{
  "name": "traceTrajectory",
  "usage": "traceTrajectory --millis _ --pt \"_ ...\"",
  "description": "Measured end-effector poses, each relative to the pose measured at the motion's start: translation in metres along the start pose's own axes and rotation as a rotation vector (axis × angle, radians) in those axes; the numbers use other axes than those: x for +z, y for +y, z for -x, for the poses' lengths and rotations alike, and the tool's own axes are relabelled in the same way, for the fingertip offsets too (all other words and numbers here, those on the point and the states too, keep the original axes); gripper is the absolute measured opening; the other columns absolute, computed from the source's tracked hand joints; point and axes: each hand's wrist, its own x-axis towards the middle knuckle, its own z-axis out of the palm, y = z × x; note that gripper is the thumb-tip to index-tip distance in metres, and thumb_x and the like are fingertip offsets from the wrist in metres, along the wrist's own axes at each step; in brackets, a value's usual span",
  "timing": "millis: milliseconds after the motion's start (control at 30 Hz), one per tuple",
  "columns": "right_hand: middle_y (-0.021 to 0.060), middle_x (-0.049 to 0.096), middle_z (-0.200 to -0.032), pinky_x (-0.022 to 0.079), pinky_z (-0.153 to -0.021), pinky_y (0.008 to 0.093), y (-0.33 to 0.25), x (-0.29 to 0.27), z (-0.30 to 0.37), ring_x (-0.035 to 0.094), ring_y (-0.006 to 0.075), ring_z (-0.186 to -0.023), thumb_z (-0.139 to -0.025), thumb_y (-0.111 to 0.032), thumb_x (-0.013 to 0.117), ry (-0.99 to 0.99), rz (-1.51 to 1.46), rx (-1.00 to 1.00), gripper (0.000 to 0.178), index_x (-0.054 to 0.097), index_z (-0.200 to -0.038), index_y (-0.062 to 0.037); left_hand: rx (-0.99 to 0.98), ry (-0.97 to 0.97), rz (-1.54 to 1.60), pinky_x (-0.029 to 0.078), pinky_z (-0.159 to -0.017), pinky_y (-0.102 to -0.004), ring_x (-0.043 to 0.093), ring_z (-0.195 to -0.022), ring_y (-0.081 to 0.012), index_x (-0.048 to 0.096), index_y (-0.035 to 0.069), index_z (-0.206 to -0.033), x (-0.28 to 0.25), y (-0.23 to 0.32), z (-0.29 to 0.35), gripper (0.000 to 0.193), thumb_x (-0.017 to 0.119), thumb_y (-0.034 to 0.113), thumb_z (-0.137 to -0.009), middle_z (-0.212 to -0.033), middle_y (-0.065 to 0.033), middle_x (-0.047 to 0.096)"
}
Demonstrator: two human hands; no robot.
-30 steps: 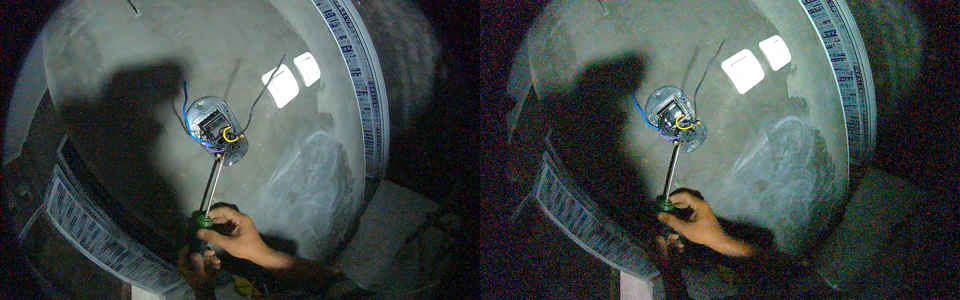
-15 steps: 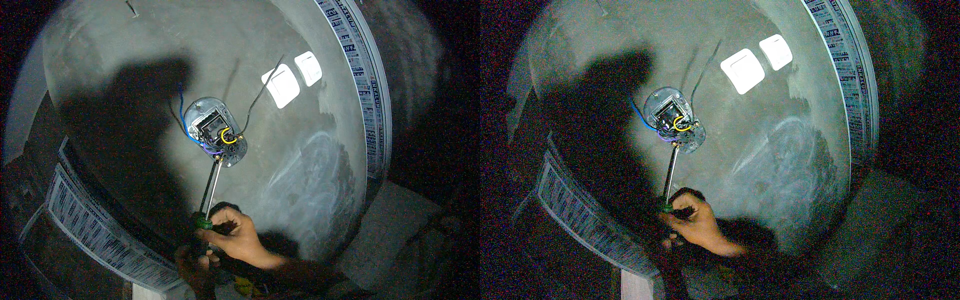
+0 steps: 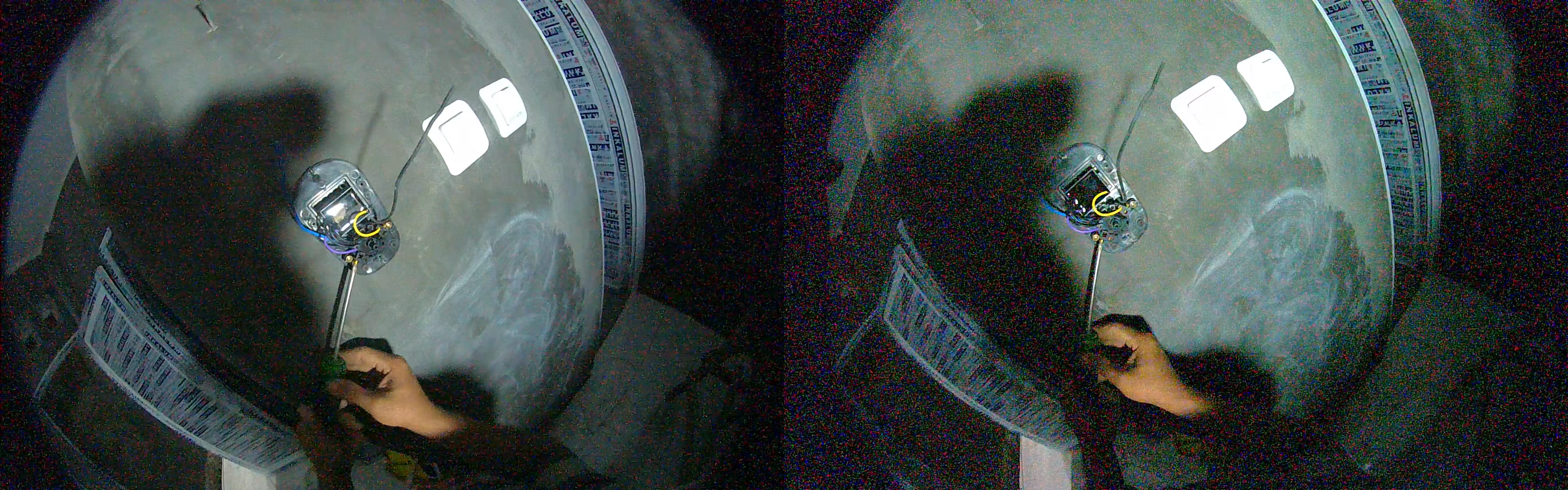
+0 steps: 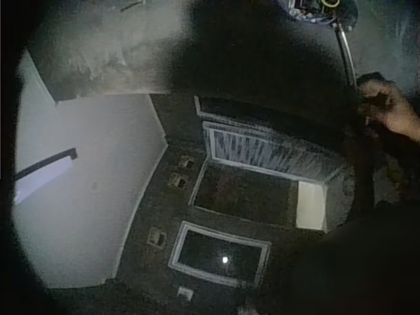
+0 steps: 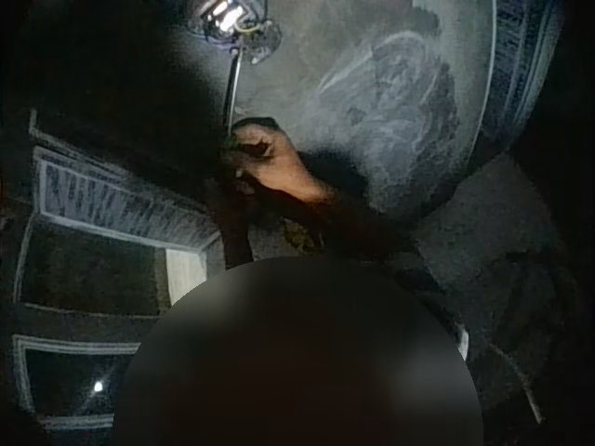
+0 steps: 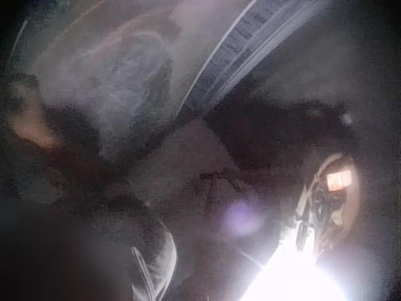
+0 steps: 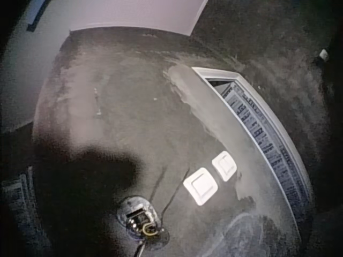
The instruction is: The person installs an electrical fixture on a wall. They use a screwdriver to tighten screws on the fixture and pliers to strip and connect wires. The person secures the fixture to the wall and ensures the wiring is properly connected.
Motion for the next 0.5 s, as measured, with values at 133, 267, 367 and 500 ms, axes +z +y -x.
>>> traceTrajectory --millis 133,267,367,500 --pt "0.0059 0.068 -0.101 0.055 -0.079 0.0289 0.004 0.009 0.002 0.065 0.0123 -0.09 -0.086 -0.002 0.081 0.105 0.127 -0.223 0.025 0.066 -0.106 -0.0007 -0.005 0.026 0.151 0.057 -0.077 -0.0459 0.068 -0.085 -0.0337 0.059 0.002 -0.119 -0.007 0.004 0.0 0.047 0.074 0.03 -0.085 -0.101 -0.0168 0.069" --pt "0.0059 0.067 -0.099 0.052 -0.079 0.0284 0.012 0.015 0.003 0.064 0.0117 -0.089 -0.084 -0.002 0.083 0.168 -0.039 -0.06 0.026 0.065 -0.102 -0.0018 -0.019 0.099 0.554 0.058 -0.076 -0.0423 0.068 -0.084 -0.028 0.057 0.002 -0.122 -0.008 0.009 -0.004 0.049 0.076 0.031 -0.086 -0.1 -0.0139 0.069" --pt "0.0055 0.067 -0.096 0.052 -0.079 0.0282 0.013 0.018 0.001 0.063 0.0121 -0.089 -0.083 -0.002 0.083 0.195 0.047 -0.127 0.027 0.064 -0.101 -0.0025 -0.029 0.155 0.781 0.059 -0.076 -0.0396 0.068 -0.083 -0.0237 0.056 0.003 -0.124 -0.007 0.016 -0.005 0.051 0.078 0.032 -0.087 -0.1 -0.0118 0.068" --pt "0.0036 0.066 -0.093 0.054 -0.071 0.0278 -0.002 0.026 0.004 0.064 0.0124 -0.083 -0.085 -0.005 0.081 0.18 -0.044 -0.1 0.022 0.065 -0.1 -0.0042 -0.203 0.047 1.026 0.059 -0.063 -0.03 0.066 -0.067 -0.0169 0.056 0.001 -0.124 -0.016 0.019 -0.001 0.052 0.078 0.032 -0.088 -0.09 -0.0112 0.068"
